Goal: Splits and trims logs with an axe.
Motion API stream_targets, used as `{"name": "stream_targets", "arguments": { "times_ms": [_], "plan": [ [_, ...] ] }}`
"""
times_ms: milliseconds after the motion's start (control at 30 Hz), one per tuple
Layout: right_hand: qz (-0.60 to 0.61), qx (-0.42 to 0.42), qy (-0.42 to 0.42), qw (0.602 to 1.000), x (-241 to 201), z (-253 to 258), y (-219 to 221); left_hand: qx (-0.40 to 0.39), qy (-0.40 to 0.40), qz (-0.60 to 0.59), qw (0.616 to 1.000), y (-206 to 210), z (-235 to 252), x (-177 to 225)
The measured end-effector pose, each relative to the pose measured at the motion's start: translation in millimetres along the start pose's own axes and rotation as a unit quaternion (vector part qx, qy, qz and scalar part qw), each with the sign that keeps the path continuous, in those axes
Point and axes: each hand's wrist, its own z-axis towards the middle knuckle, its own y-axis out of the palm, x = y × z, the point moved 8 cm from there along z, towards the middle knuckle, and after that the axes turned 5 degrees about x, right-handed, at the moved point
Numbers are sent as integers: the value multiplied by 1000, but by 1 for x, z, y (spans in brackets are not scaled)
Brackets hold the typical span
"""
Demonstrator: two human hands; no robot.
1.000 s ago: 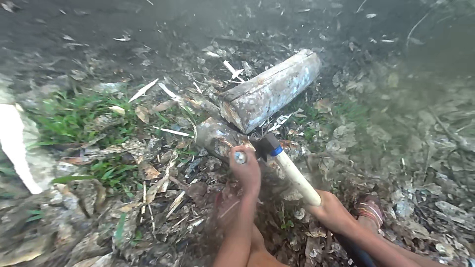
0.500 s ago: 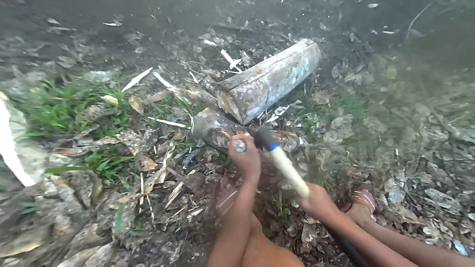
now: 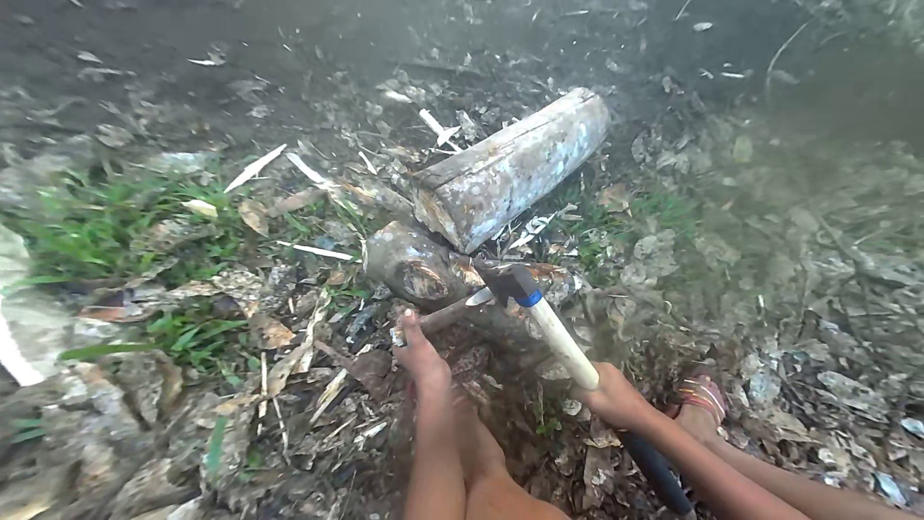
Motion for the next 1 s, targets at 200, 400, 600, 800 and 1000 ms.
{"name": "stream_targets", "arguments": {
  "times_ms": [200,400,600,800,1000],
  "plan": [
    [37,28,-9,999,15,7,15,60,-146,-7,987,-15,-9,-23],
    [43,50,-11,998,19,4,20,40,-16,-33,999,-9,-20,7],
    [50,21,1,999,12,-1,18,-271,283,101,914,11,-40,88],
    [45,21,7,999,15,0,23,-369,241,237,866,39,-47,95],
    [37,33,5,999,15,2,25,-341,217,-72,912,66,-47,86]
  ]
}}
